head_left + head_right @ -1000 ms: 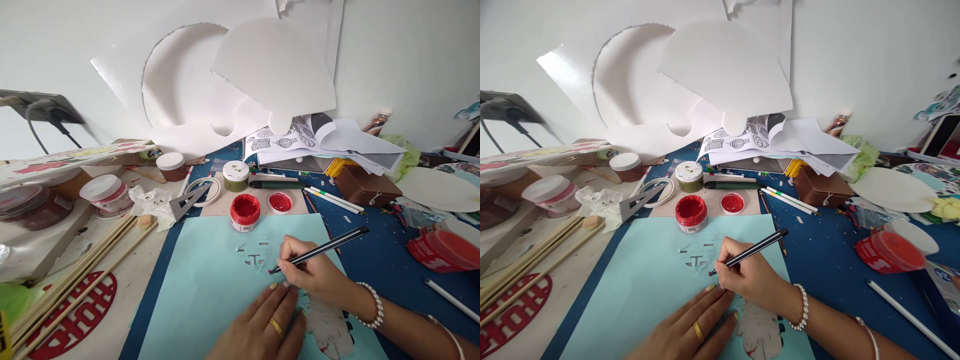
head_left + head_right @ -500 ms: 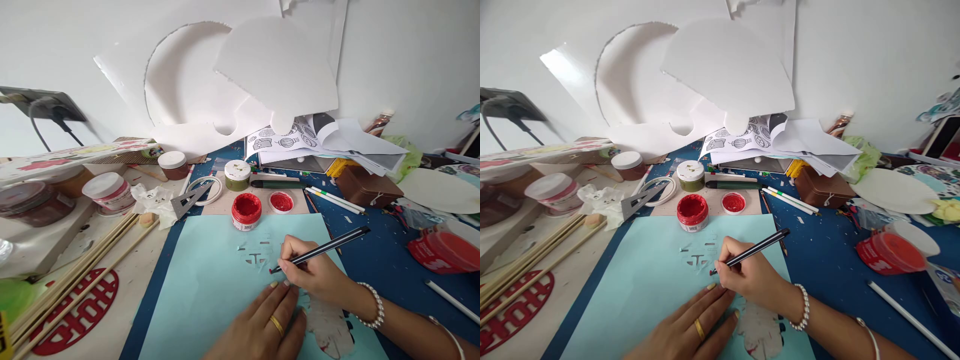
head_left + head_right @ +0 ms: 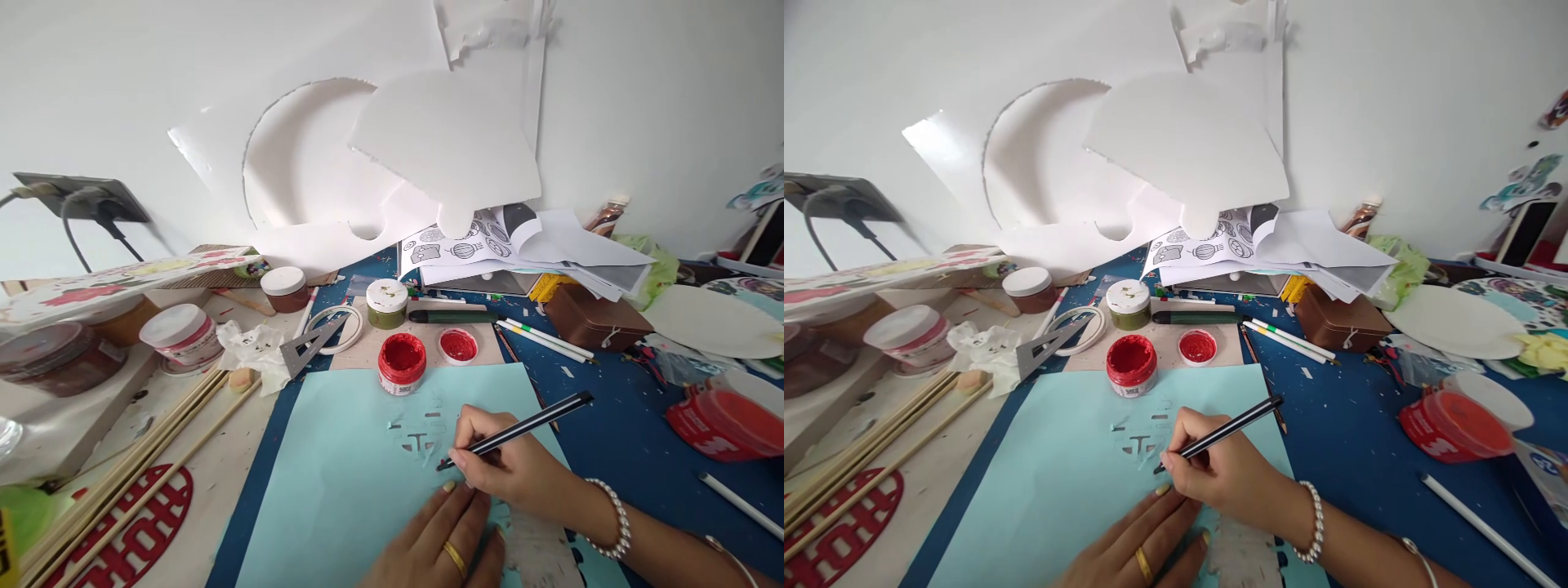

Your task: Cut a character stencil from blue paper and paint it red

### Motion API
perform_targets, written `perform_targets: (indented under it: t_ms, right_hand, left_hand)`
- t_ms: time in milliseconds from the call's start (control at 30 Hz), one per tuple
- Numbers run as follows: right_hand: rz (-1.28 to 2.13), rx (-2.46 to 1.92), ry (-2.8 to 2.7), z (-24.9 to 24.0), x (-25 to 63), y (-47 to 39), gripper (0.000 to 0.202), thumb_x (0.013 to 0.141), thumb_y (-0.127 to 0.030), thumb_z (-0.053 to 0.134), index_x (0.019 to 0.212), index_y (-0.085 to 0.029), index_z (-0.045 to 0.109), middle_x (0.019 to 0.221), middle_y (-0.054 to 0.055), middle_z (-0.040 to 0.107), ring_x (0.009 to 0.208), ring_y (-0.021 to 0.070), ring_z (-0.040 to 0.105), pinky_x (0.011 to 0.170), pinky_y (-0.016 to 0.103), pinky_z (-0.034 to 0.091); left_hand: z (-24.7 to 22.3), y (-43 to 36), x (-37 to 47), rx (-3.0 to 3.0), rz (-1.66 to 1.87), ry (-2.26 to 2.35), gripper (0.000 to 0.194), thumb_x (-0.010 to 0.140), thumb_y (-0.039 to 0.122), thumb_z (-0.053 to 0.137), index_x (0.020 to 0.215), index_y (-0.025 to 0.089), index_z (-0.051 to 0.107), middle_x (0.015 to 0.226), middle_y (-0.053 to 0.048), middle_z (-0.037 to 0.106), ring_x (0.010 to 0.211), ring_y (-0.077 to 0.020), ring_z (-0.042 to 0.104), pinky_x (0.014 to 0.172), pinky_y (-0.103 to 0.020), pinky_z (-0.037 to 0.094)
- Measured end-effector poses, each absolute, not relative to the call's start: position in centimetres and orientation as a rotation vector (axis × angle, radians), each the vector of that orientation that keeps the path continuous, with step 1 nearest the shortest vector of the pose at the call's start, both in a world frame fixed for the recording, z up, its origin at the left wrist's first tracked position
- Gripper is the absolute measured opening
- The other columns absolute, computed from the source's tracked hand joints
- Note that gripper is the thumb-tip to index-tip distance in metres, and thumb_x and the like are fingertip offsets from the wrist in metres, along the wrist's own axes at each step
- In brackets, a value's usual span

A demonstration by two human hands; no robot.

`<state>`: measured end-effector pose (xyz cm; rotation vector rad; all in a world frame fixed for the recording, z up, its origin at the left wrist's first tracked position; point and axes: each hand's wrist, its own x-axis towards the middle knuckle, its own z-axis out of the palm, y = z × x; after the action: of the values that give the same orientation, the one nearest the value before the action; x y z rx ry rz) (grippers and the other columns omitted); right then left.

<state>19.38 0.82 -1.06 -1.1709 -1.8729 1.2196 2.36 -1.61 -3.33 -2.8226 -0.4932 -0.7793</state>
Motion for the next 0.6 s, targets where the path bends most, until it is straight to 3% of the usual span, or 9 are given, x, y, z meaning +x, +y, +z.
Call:
perform_targets:
  t_ms: [600]
  right_hand:
    - [1.182,-1.165,-1.894,-1.18,19.53,0.81,0.014,0.079,-0.017,0.048,0.067,-0.018,0.040,0.058,-0.005,0.042,0.050,0.0078,0.034,0.046,0.020,0.030]
  left_hand:
    - [-3.01,-1.60,2.09,-2.848,-0.719,-0.452,0.022,0.092,0.018,0.038,0.103,0.017,0.057,0.106,-0.003,0.061,0.100,-0.0174,0.056,0.085,-0.028,0.046]
